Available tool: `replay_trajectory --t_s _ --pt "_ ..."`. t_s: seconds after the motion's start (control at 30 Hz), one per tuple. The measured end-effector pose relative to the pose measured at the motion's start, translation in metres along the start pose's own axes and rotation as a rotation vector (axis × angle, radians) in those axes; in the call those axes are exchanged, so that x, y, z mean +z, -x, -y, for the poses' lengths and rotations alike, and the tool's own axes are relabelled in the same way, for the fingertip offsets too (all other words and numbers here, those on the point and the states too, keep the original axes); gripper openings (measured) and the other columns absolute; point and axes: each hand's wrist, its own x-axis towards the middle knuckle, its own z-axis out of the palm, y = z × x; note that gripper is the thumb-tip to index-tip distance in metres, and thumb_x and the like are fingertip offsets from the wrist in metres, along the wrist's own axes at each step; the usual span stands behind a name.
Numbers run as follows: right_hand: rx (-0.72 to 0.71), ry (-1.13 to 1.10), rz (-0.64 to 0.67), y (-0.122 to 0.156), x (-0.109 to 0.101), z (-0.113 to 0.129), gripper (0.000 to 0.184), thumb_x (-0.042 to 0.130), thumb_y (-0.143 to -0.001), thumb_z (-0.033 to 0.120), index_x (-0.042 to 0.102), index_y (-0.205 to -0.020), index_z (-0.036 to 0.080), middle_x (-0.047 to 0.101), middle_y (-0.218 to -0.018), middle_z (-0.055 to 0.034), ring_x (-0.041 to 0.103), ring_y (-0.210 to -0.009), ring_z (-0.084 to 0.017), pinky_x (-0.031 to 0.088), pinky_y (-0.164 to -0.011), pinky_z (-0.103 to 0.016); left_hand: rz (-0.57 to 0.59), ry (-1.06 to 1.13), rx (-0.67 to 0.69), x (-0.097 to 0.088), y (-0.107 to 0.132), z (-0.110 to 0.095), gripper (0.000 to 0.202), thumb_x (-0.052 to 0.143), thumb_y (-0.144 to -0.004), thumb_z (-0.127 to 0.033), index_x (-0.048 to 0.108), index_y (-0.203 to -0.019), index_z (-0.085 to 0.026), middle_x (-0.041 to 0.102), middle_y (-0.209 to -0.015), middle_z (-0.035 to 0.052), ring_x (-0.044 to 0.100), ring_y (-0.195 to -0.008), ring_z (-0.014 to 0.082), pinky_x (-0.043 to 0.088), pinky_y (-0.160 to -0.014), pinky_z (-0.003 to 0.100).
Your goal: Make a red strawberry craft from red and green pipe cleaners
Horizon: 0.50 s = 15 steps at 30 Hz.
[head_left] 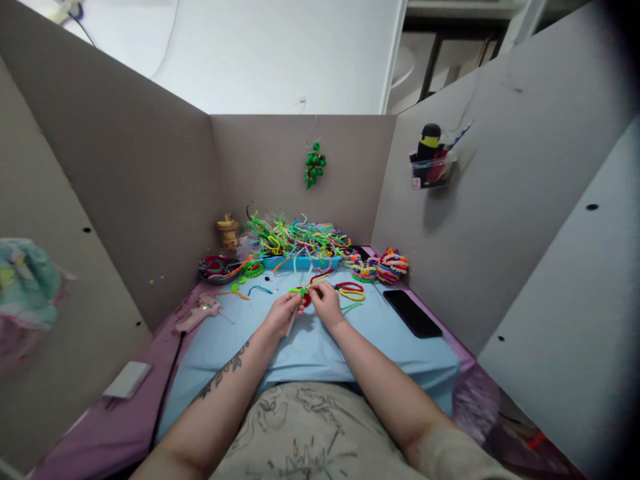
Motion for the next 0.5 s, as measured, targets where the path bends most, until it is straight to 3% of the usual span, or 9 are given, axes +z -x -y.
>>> replay_trajectory --t_s 0.17,0.5 --pt "0.165 -0.197 0.024 -0.003 0.001 -0.001 0.014 0.056 -0.077 0.030 0.058 -0.069 0.018 0.058 -0.071 -0.0013 0.054 -0.069 -0.016 0.043 -0.067 -0.028 0.104 0.005 0.018 0.001 0.003 0.000 0.024 0.077 -0.067 -0.025 0.063 -0.079 -0.010 0.060 -0.066 0.0011 0.051 -0.051 0.0053 0.041 -0.047 0.016" --pt "0.499 -0.754 0.244 -0.005 0.003 -0.003 0.025 0.068 -0.068 0.040 0.058 -0.070 0.018 0.058 -0.055 0.0024 0.052 -0.047 -0.011 0.040 -0.049 -0.023 0.270 0.012 -0.044 0.005 0.011 -0.006 0.031 0.078 -0.065 -0.033 0.061 -0.077 -0.009 0.050 -0.062 -0.0028 0.038 -0.043 0.0012 0.027 -0.037 0.013"
